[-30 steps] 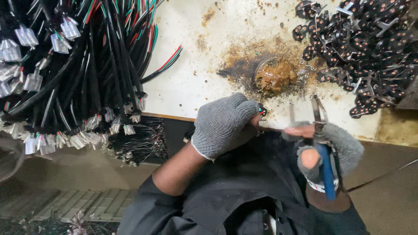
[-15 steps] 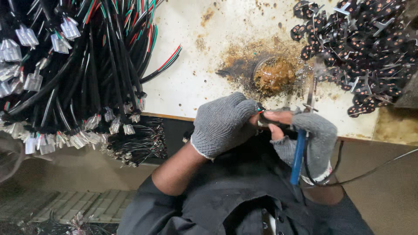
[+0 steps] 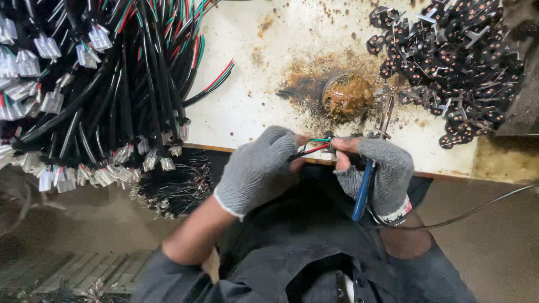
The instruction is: The person solders the ends of red and green wires at a cluttered workbench, holding a soldering iron in one hand and solder wire in the other, dipping wires into a flux container and twisting wire ends together, repeating the process on successive wire pairs.
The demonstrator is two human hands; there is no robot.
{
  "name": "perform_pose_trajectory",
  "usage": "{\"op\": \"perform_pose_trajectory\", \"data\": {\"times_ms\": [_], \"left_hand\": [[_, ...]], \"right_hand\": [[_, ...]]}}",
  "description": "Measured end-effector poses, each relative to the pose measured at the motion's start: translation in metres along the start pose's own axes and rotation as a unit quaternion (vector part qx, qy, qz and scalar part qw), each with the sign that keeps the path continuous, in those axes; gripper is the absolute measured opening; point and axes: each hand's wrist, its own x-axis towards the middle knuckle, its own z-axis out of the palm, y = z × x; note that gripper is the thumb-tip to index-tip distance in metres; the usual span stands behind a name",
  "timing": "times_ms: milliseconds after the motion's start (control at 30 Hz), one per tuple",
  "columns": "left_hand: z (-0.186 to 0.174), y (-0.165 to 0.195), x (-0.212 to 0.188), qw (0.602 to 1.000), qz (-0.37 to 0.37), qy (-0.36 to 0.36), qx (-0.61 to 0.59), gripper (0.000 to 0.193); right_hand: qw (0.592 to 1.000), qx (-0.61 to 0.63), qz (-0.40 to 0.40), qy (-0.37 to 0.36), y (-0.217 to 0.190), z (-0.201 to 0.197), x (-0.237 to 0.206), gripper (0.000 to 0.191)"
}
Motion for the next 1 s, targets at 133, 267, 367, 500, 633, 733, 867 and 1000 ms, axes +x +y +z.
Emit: {"op": "perform_pose_trajectory", "data": {"times_ms": [133,267,367,500,633,733,867,1000], "left_hand": [[-0.038,-0.003,-0.025,0.993,-0.023,-0.106,0.055,0.030],[-0.055,-0.002,-0.037,0.991,-0.014,-0.093,0.092,0.017],[-0.067,0.010,-0.026,0.992,0.045,-0.003,0.119,0.023],[-0.079,0.031,0.033,0.943,0.128,0.185,0.246,0.019],[-0.075,0.033,0.101,0.888,0.179,0.292,0.307,0.036],[-0.046,0.061,0.090,0.943,0.243,0.173,0.144,0.040],[0.014,0.126,0.043,0.896,0.110,-0.331,-0.276,0.018],[0.051,0.160,0.010,0.850,0.285,-0.385,-0.219,0.021]], "right_hand": [[1.000,-0.023,-0.012,0.016,0.000,-0.001,-0.002,0.014],[0.998,0.014,0.012,0.062,0.003,0.002,-0.006,0.019],[0.985,0.040,-0.014,0.165,0.008,0.007,-0.010,0.037],[0.977,0.078,0.002,0.201,0.017,0.009,-0.019,0.054],[0.985,0.072,-0.012,0.157,0.027,0.008,-0.025,0.050],[0.979,0.077,-0.032,0.188,0.036,0.015,-0.022,0.056],[0.978,0.084,-0.039,0.189,0.040,0.020,-0.028,0.055],[0.991,0.053,-0.084,0.087,0.046,0.006,-0.033,0.053]]}}
